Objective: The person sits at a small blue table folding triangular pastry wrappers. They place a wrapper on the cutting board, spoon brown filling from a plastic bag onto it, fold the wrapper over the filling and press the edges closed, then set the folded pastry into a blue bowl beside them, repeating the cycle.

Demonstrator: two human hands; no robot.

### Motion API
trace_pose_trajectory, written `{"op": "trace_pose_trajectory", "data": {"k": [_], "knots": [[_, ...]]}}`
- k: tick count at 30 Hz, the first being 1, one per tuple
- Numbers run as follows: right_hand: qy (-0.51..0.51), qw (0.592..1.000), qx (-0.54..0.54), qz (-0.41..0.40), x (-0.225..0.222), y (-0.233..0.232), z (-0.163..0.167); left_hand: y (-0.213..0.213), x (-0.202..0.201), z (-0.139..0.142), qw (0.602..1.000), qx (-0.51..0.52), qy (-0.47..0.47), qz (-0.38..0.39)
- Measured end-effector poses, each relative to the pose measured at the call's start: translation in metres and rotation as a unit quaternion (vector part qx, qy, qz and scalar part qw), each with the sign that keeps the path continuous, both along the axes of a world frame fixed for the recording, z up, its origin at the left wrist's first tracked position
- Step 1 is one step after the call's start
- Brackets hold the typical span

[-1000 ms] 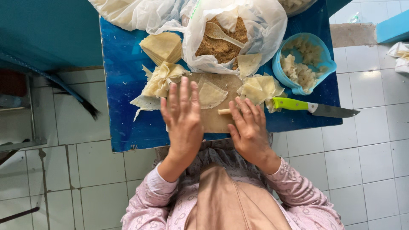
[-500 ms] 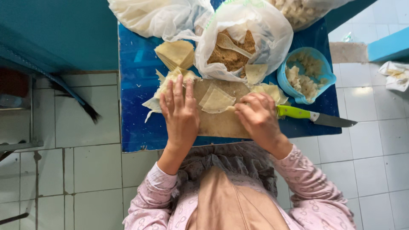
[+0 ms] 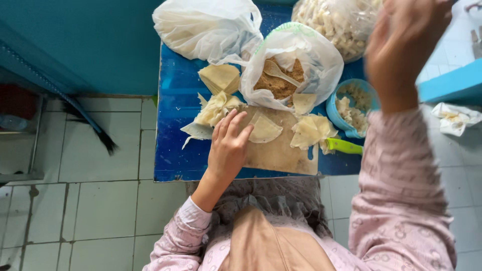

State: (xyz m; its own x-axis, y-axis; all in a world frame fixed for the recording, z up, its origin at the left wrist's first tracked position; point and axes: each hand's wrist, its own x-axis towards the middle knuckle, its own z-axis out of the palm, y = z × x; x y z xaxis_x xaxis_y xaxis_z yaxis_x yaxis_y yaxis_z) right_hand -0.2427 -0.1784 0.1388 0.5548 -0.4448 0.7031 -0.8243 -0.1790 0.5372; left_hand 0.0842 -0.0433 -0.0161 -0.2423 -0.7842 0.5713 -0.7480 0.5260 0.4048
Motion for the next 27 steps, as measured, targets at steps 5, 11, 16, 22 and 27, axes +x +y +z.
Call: {"op": "trace_pose_trajectory", "data": {"k": [5, 11, 16, 22, 27], "knots": [[-0.042, 0.889, 0.37, 0.266, 0.099, 0.103, -0.071, 0.0, 0.003, -0.007, 1.0, 0.009, -0.007, 0.005], [0.031, 0.878, 0.402, 0.258, 0.109, 0.118, -0.083, 0.0, -0.01, -0.012, 1.0, 0.019, -0.014, 0.014], [0.057, 0.867, 0.448, 0.213, 0.093, 0.143, -0.078, 0.003, -0.016, -0.004, 0.999, 0.001, -0.032, 0.028], [-0.103, 0.828, 0.501, 0.228, 0.061, 0.168, -0.087, 0.002, -0.021, -0.003, 0.999, 0.002, -0.046, 0.018], [-0.272, 0.881, 0.357, 0.152, 0.045, 0.105, -0.101, 0.023, -0.037, 0.007, 0.999, 0.012, -0.005, 0.05]]}}
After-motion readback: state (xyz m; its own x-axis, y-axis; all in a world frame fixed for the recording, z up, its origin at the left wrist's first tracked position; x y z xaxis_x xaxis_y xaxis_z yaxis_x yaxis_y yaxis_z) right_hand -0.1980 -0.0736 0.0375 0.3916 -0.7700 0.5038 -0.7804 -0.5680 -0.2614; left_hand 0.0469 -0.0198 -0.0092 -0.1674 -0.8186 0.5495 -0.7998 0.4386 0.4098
